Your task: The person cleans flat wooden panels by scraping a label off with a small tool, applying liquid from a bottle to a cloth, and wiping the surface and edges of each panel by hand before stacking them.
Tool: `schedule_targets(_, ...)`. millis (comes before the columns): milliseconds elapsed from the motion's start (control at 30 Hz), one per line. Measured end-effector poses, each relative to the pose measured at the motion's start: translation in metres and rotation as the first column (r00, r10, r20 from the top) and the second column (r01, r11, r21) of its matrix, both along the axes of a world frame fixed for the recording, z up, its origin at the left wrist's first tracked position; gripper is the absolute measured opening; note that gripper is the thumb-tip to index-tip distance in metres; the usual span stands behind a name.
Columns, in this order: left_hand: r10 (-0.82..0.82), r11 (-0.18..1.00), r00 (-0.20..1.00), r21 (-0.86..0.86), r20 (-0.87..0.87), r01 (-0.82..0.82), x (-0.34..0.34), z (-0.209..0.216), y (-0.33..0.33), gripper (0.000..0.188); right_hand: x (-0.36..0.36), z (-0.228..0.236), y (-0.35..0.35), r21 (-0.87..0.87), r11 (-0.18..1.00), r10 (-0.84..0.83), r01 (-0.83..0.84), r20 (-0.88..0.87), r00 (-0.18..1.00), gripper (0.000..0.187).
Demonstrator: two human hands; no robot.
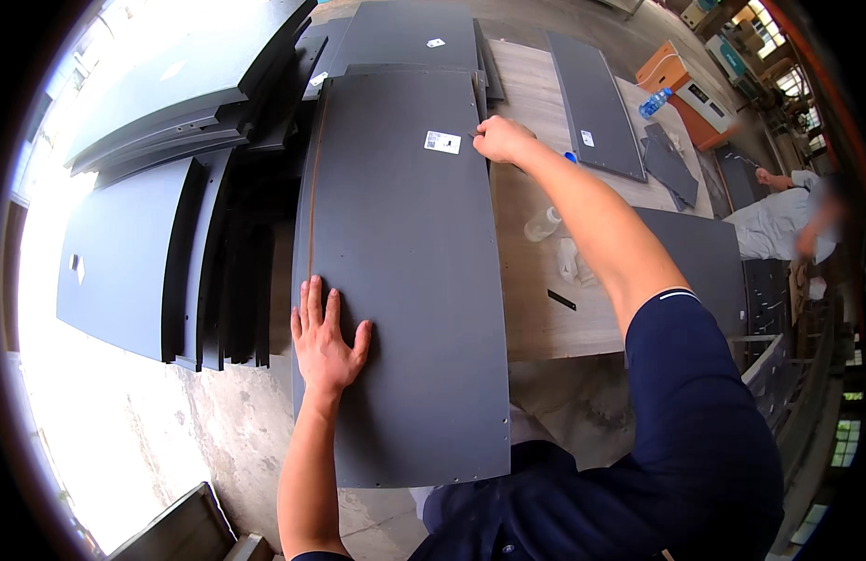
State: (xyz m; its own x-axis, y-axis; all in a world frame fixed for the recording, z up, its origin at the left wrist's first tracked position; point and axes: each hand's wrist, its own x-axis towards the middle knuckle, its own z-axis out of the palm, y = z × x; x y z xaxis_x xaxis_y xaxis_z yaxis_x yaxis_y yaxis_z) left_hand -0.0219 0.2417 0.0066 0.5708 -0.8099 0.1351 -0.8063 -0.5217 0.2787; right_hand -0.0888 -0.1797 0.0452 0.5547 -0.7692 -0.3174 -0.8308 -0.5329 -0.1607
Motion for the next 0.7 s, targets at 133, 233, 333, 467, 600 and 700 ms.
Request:
schedule_targets(133, 0.020, 1.000, 1.000, 0.002, 0.010, -0.020, 0.001, 0.001, -0.002, 0.060, 0.024, 0.001, -0.042, 0.002, 1.000, 0.025, -0.025, 0.001, 1.000, 0.039)
schedule_targets(233, 0.033, 0.999, 0.999, 0.004, 0.007, -0.033, 0.000, -0.001, 0.000, 0.060, 0.011, -0.011, -0.043, 0.040, 0.990, 0.135, -0.135, 0.005, 0.991, 0.042)
schedule_targets(333, 0.066, 0.997, 0.998, 0.029, 0.007, -0.066, -0.001, -0.001, 0.007, 0.060, -0.017, -0.016, -0.013, 0.011, 0.956, 0.294, -0.294, 0.018, 0.956, 0.044)
schedule_targets(467, 0.060, 0.998, 0.998, 0.024, -0.002, -0.060, -0.003, 0.004, -0.005, 0.060, 0.007, 0.001, -0.054, 0.031, 0.978, 0.208, -0.208, 0.005, 0.978, 0.044)
schedule_targets(600, 0.069, 0.997, 0.997, 0.027, -0.017, -0.068, -0.004, 0.002, -0.004, 0.060, 0.021, -0.001, -0.071, 0.016, 0.983, 0.181, -0.182, 0.003, 0.983, 0.047)
schedule_targets(700, 0.072, 0.997, 0.997, 0.019, -0.040, -0.072, -0.004, 0.002, -0.003, 0.060, 0.005, -0.014, -0.075, -0.030, 0.951, 0.309, -0.308, 0.021, 0.951, 0.049)
